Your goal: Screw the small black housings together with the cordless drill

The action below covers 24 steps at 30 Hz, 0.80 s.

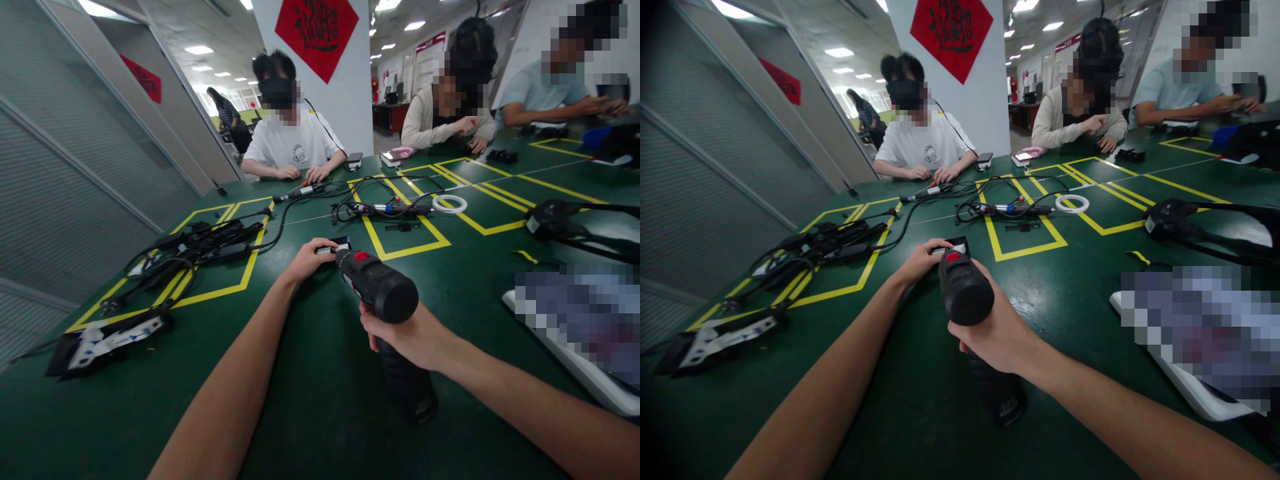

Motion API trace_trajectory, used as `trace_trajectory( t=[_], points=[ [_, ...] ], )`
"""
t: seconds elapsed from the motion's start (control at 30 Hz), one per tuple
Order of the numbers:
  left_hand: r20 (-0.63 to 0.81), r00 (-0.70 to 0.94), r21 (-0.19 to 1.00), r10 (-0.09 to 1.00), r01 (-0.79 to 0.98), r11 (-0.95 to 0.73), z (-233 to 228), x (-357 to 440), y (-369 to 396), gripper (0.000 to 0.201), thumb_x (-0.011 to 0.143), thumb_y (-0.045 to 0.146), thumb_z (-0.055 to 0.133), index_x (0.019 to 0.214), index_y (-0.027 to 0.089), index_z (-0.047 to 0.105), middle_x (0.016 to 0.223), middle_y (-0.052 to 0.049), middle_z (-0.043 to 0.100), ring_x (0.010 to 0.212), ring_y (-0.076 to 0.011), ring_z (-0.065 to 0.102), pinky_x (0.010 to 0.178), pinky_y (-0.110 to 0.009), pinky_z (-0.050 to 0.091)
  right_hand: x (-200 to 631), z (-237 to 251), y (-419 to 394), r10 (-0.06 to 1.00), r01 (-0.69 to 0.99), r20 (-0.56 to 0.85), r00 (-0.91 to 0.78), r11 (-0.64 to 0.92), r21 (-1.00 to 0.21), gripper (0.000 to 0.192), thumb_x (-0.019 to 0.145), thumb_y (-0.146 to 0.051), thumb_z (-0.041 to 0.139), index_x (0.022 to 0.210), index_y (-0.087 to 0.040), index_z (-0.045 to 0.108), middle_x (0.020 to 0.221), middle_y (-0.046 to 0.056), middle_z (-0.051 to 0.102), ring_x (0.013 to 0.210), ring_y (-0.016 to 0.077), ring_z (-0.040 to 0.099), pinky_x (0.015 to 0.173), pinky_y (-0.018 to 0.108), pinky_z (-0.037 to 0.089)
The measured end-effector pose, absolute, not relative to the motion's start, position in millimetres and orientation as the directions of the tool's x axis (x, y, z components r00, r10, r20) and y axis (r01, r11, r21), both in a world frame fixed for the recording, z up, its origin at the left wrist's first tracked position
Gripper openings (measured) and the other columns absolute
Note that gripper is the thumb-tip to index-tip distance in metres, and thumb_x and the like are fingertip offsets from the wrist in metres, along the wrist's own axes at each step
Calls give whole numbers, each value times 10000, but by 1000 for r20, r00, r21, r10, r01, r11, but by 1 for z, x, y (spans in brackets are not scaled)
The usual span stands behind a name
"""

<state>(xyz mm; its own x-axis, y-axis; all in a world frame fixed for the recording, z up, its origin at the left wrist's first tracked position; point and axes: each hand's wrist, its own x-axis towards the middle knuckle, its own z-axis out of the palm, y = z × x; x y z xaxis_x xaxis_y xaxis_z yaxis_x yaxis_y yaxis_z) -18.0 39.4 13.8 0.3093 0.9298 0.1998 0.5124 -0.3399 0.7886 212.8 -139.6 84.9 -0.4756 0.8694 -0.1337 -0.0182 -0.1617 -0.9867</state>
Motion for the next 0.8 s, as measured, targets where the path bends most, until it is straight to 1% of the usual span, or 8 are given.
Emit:
trace_trajectory(
  t=[0.23, 0.47, 0.8],
  points=[
    [187, 302, 790, 935, 519, -326, 16, -17, 37, 365, 660, 389, 675, 979, 210, 686, 1165, -57, 618, 1136, -244, 531, 1057, -377, 357, 212, 82, -140, 865, -27, -130, -485, -164, -986, 427, 733, -182, 643, 1131, -210, 489, 732, -44, 539, 573, 117, 573, 559, 276, 497],
    [213, 315, 789, 925, 502, -353, 12, -19, 39, 368, 674, 398, 670, 985, 202, 684, 1142, -59, 621, 1117, -235, 543, 1045, -363, 363, 211, 78, -139, 874, -26, -129, -469, -159, -987, 423, 723, -188, 650, 1117, -211, 496, 741, -42, 549, 551, 111, 569, 543, 274, 500],
    [205, 303, 783, 931, 520, -341, 15, -17, 38, 368, 671, 395, 665, 982, 199, 688, 1155, -64, 623, 1131, -239, 536, 1051, -363, 359, 211, 79, -139, 877, -36, -124, -465, -159, -987, 522, 715, -178, 660, 1191, -224, 451, 767, -38, 551, 549, 113, 575, 536, 278, 502]
  ],
)
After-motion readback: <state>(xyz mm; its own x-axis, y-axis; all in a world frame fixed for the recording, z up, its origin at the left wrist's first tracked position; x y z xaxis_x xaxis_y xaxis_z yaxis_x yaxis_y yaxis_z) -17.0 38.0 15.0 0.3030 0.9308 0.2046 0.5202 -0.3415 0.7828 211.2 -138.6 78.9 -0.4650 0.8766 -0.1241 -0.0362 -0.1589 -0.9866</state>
